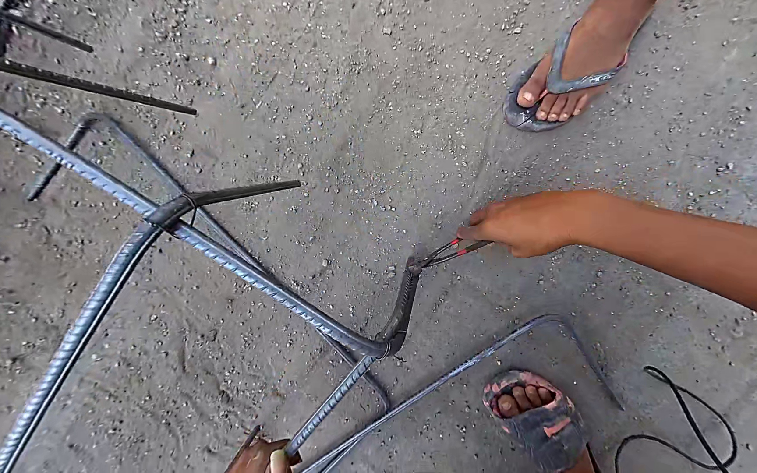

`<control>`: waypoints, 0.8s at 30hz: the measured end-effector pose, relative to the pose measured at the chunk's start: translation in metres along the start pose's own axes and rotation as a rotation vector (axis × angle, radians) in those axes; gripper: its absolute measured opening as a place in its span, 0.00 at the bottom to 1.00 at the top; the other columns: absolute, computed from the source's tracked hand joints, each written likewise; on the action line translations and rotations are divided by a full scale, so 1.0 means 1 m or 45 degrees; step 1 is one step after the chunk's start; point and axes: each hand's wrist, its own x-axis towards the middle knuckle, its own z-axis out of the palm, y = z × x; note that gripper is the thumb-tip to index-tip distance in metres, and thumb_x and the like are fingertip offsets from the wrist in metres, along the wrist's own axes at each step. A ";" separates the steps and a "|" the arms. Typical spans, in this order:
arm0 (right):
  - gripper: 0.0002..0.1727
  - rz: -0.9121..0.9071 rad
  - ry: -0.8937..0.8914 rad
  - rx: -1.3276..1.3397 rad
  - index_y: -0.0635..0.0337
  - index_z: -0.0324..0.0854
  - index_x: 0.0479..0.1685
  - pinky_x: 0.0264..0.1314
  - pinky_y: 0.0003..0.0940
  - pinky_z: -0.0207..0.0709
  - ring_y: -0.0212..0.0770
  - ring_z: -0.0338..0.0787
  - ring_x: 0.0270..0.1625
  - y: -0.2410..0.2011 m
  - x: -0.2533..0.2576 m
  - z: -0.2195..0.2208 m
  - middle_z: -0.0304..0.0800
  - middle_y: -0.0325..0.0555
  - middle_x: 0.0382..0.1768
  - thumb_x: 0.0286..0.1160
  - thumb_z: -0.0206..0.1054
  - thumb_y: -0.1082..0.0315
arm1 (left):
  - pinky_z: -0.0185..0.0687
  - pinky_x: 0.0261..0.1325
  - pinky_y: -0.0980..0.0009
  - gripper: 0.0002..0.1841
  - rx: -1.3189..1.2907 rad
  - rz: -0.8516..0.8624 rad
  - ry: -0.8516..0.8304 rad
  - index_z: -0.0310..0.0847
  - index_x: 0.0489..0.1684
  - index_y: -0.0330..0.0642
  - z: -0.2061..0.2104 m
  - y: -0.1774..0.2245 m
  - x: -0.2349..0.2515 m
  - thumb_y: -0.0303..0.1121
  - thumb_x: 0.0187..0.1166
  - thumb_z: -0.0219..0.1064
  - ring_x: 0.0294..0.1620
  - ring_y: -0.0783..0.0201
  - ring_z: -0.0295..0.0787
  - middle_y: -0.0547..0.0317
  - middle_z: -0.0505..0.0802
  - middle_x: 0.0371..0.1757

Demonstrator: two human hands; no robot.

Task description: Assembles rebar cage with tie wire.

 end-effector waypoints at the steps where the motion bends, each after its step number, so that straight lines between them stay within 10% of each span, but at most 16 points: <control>1: 0.38 0.001 0.039 -0.015 0.54 0.70 0.86 0.70 0.52 0.79 0.57 0.85 0.70 -0.002 0.000 0.005 0.83 0.57 0.71 0.72 0.70 0.80 | 0.70 0.28 0.76 0.34 -0.004 0.001 0.002 0.71 0.16 0.34 0.000 -0.001 0.000 0.50 0.95 0.40 0.20 0.68 0.77 0.51 0.77 0.13; 5: 0.37 -0.023 0.146 -0.168 0.52 0.73 0.84 0.64 0.49 0.83 0.55 0.89 0.63 -0.003 0.000 0.016 0.85 0.56 0.65 0.70 0.72 0.79 | 0.69 0.28 0.77 0.33 0.002 0.002 0.019 0.70 0.17 0.36 0.001 -0.002 -0.001 0.49 0.95 0.40 0.20 0.70 0.76 0.53 0.75 0.13; 8: 0.18 -0.103 0.334 -0.317 0.54 0.84 0.67 0.43 0.45 0.85 0.49 0.93 0.42 0.000 -0.001 0.031 0.90 0.49 0.44 0.85 0.65 0.58 | 0.69 0.29 0.78 0.33 -0.019 -0.008 0.010 0.71 0.18 0.36 0.000 -0.001 -0.001 0.50 0.95 0.41 0.20 0.71 0.76 0.54 0.76 0.14; 11: 0.23 0.007 0.218 -0.137 0.56 0.86 0.57 0.44 0.47 0.83 0.47 0.92 0.39 -0.018 -0.009 0.028 0.89 0.46 0.35 0.90 0.55 0.47 | 0.68 0.28 0.80 0.32 -0.028 -0.012 0.004 0.71 0.18 0.37 0.000 -0.002 -0.002 0.50 0.95 0.40 0.20 0.72 0.75 0.55 0.75 0.13; 20: 0.21 0.106 -0.263 0.217 0.62 0.85 0.44 0.32 0.34 0.73 0.35 0.78 0.24 -0.019 -0.006 -0.028 0.80 0.42 0.23 0.92 0.55 0.54 | 0.68 0.29 0.80 0.33 -0.053 -0.005 -0.024 0.73 0.19 0.39 0.001 -0.002 -0.001 0.52 0.95 0.40 0.20 0.73 0.74 0.57 0.75 0.13; 24: 0.20 0.100 -0.291 1.197 0.61 0.82 0.49 0.20 0.20 0.70 0.25 0.77 0.17 -0.011 -0.023 0.049 0.82 0.36 0.22 0.96 0.45 0.60 | 0.70 0.29 0.77 0.34 -0.085 -0.014 -0.051 0.74 0.19 0.37 -0.001 -0.002 -0.002 0.52 0.95 0.40 0.20 0.70 0.76 0.55 0.78 0.14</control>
